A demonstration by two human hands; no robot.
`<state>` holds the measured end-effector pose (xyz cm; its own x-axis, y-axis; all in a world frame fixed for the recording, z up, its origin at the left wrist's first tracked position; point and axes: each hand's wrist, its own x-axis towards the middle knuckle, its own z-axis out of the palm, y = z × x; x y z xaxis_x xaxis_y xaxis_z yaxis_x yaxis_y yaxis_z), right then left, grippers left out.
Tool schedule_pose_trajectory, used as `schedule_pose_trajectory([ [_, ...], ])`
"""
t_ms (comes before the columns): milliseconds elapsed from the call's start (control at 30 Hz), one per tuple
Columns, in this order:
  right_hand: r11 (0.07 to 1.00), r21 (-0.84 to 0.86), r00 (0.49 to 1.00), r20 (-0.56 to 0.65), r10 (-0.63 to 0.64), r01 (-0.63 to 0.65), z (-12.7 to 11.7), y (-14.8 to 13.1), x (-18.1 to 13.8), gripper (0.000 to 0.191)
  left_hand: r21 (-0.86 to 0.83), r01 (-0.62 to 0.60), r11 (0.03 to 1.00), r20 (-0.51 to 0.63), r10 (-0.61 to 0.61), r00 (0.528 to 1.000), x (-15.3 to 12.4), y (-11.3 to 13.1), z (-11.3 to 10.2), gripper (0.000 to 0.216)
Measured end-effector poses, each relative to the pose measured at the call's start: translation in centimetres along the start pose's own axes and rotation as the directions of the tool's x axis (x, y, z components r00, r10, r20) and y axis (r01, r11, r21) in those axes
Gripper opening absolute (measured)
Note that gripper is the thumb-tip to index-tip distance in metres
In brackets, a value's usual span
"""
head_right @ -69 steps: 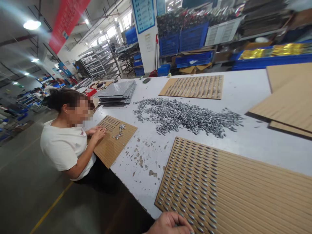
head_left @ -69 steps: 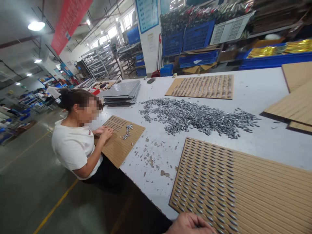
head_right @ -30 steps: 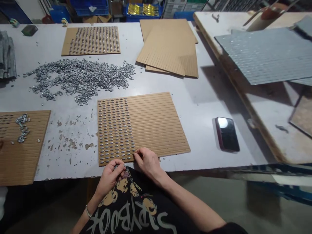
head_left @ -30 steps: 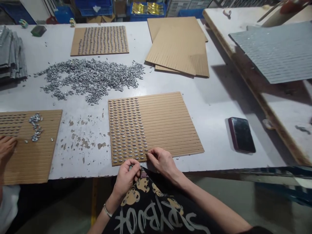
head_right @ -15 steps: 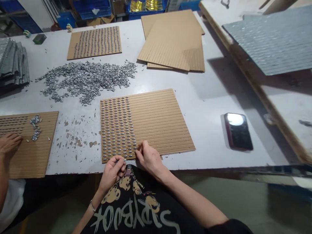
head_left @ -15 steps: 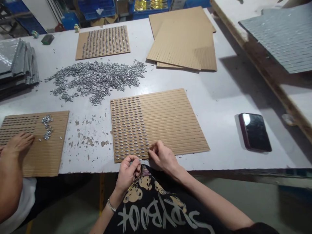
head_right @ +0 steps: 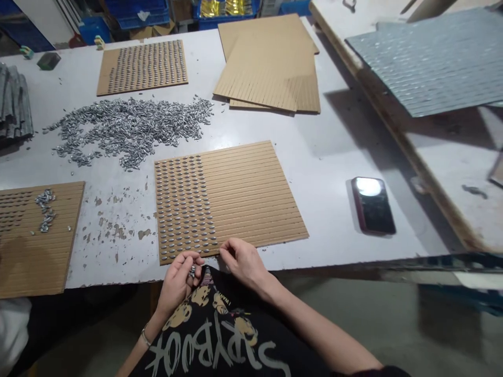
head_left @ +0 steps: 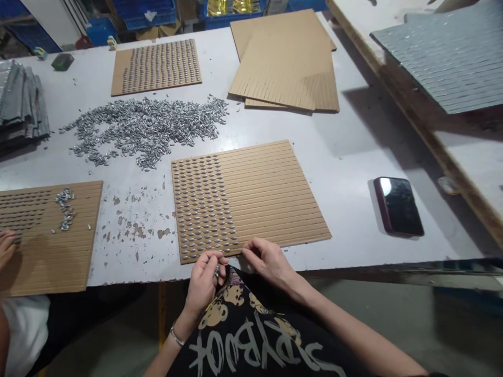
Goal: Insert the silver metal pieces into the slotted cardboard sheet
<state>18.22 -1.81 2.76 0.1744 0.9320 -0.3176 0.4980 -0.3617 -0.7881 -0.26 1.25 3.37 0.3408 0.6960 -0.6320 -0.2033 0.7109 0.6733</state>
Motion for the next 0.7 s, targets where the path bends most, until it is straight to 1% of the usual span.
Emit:
schedule_pose_trajectory([
  [100, 0.993, -0.121, 1.000, 0.008, -0.004, 0.005, 0.3, 0.0, 0.4, 0.019, -0.044, 0.005, 0.999, -0.019, -0.006, 1.000, -0.1, 0.5, -0.5, 0.034],
  [300, 0.945, -0.327, 0.999, 0.024, 0.031, -0.022, 1.1, -0.9, 1.0, 0.017, -0.044, 0.010, 0.999, -0.024, -0.011, 1.000, 0.0, 0.6, -0.4, 0.035],
  [400, 0.923, -0.381, 0.997, 0.037, 0.065, -0.046, 1.0, -0.8, 1.3, 0.014, -0.051, 0.002, 0.999, -0.016, -0.003, 1.000, 0.0, 0.3, -0.3, 0.035],
  [500, 0.930, -0.357, 0.995, 0.026, 0.097, -0.081, 0.9, -0.4, 1.4, 0.008, -0.051, -0.001, 0.999, -0.002, 0.001, 1.000, 0.1, 0.3, -0.3, 0.035],
  [567, 0.959, -0.277, 0.997, 0.025, 0.071, -0.061, 0.7, -0.4, 1.2, 0.007, -0.052, -0.012, 0.999, 0.006, 0.012, 1.000, 0.3, 0.3, -0.1, 0.036],
  [633, 0.987, -0.156, 0.999, 0.021, -0.030, 0.033, 0.4, -0.7, 0.9, 0.009, -0.046, -0.025, 0.999, 0.022, 0.026, 0.999, 0.6, 0.4, 0.1, 0.038],
  [700, 0.977, -0.067, 0.979, 0.024, -0.201, 0.202, 0.0, -1.4, 0.5, 0.013, -0.029, -0.025, 0.999, 0.054, 0.027, 0.998, 1.1, 0.3, 0.6, 0.041],
])
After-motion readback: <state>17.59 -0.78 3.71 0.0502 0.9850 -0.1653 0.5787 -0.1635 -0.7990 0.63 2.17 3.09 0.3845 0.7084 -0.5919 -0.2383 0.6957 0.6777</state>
